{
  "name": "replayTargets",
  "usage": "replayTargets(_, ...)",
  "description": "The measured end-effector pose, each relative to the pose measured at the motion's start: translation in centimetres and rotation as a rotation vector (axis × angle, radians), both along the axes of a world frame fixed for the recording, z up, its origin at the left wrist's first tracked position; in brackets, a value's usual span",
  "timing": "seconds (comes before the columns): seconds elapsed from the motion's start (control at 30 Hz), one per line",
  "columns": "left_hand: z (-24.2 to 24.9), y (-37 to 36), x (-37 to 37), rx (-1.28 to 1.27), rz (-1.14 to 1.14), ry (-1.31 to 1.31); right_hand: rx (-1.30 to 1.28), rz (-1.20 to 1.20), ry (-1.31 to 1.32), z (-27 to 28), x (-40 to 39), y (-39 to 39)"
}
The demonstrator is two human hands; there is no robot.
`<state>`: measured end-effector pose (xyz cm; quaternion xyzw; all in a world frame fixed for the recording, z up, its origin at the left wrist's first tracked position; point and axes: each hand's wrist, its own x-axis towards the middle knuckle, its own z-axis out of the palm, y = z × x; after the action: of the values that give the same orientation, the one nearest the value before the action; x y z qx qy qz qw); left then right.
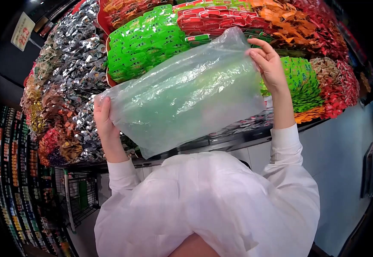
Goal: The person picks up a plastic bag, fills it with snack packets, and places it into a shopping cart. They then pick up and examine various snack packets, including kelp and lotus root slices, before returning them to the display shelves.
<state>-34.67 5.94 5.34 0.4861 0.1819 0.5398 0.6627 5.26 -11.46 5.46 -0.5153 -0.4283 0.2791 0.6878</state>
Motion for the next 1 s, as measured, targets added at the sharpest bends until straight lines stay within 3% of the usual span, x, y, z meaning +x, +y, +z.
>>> replayTargets(0.07,-1.4,1.2,0.5,-0.037,0.018,-0.009,0.049,-0.07,-0.011,-0.8,-0.1,1.3)
replayTargets(0.13,-2.3,0.3,1.1,-0.238,-0.155,-0.121,-0.102,-0.082,0.195,-2.5,-0.3,0.9)
replayTargets(0.27,-7.6,-1.2,1.1,-0.384,-0.159,0.01,-0.294,0.119,0.346,-7.5,-0.7,-1.7)
replayTargets(0.33,-9.4,-1.9,1.2,-0.343,-0.004,0.326,-0.373,0.105,0.084,-7.9,-2.1,-1.9)
replayTargets(0.37,-10.2,-1.8,1.5,-0.246,0.072,0.313,-0.433,0.121,0.023,-7.0,-2.6,-2.2)
replayTargets(0.47,-8.3,-1.1,0.5,0.094,0.288,0.515,-0.306,0.054,0.071,-5.7,-2.4,-2.5)
replayTargets(0.53,-5.8,-1.3,0.9,0.19,0.357,0.468,-0.222,0.089,0.066,-5.2,-1.5,-2.9)
replayTargets(0.6,-5.5,-1.3,0.6,0.148,0.279,0.441,-0.074,0.046,0.029,-5.2,-1.4,-3.0)
replayTargets(0.67,-5.5,-1.6,0.9,-0.205,-0.141,0.004,-0.073,0.084,0.156,-5.7,-1.5,-3.3)
replayTargets(0.7,-7.5,-1.6,0.3,-0.203,-0.15,0.107,-0.141,0.093,0.22,-6.4,-1.3,-3.5)
replayTargets(0.8,-9.3,-2.6,1.2,-0.229,0.015,0.284,-0.24,0.032,0.325,-7.1,-1.5,-3.9)
replayTargets(0.87,-8.5,-2.1,0.9,0.048,0.195,0.532,-0.327,0.164,0.054,-8.0,0.4,-4.0)
replayTargets(1.0,-5.1,-2.5,1.1,0.186,0.238,0.531,-0.066,0.055,0.029,-4.9,-0.6,-4.4)
